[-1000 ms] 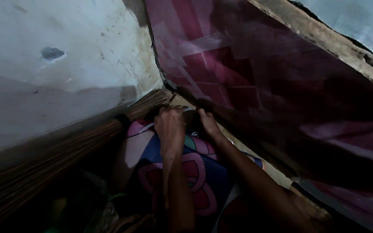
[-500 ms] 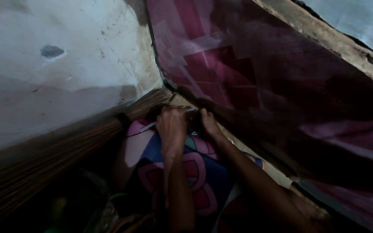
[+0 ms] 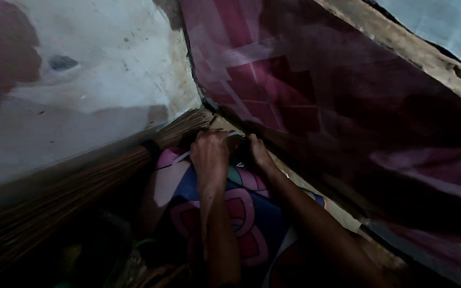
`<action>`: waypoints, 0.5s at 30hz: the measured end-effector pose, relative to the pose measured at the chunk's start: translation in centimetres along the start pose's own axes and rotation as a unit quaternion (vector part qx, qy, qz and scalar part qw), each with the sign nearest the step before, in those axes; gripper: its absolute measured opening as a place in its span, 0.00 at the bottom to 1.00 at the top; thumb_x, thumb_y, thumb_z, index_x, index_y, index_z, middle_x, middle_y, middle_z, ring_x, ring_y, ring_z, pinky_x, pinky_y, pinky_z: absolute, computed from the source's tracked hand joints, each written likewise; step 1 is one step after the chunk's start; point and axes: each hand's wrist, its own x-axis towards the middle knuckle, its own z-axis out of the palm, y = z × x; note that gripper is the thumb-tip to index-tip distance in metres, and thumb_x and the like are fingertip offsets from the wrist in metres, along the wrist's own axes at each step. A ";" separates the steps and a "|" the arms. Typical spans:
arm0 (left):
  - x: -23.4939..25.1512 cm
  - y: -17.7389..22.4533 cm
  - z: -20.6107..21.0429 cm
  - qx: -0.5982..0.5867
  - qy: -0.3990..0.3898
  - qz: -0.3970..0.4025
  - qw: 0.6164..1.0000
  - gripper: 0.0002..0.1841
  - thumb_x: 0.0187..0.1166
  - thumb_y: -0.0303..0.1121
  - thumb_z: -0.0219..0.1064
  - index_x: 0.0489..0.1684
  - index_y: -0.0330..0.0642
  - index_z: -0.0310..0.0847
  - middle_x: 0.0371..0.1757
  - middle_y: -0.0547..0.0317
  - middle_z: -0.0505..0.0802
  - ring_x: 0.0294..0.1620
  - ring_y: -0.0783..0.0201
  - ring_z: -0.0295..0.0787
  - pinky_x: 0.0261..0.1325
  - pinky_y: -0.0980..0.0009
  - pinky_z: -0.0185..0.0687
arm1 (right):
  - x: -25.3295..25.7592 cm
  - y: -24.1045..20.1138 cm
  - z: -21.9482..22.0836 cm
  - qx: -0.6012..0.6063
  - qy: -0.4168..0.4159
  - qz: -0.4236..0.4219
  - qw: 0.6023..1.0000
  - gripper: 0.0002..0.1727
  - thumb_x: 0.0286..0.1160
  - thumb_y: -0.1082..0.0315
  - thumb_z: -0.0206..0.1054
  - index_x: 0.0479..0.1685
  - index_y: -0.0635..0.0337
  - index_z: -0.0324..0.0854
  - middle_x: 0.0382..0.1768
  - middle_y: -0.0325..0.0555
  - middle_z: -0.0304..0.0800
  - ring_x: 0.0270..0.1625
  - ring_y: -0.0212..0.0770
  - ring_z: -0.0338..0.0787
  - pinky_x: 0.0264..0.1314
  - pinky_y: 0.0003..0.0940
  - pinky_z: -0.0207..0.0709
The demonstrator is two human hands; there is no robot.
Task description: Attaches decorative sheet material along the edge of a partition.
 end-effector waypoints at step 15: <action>0.2 1.2 -3.0 0.007 0.047 -0.081 0.996 0.13 0.83 0.25 0.63 0.57 0.40 0.93 0.60 0.43 0.94 0.59 0.40 0.92 0.59 0.42 0.83 | -1.5 -1.1 -0.6 -0.108 0.013 -0.032 0.994 0.29 0.96 0.53 0.42 0.55 0.65 0.87 0.46 0.54 0.89 0.51 0.44 0.87 0.59 0.46 0.78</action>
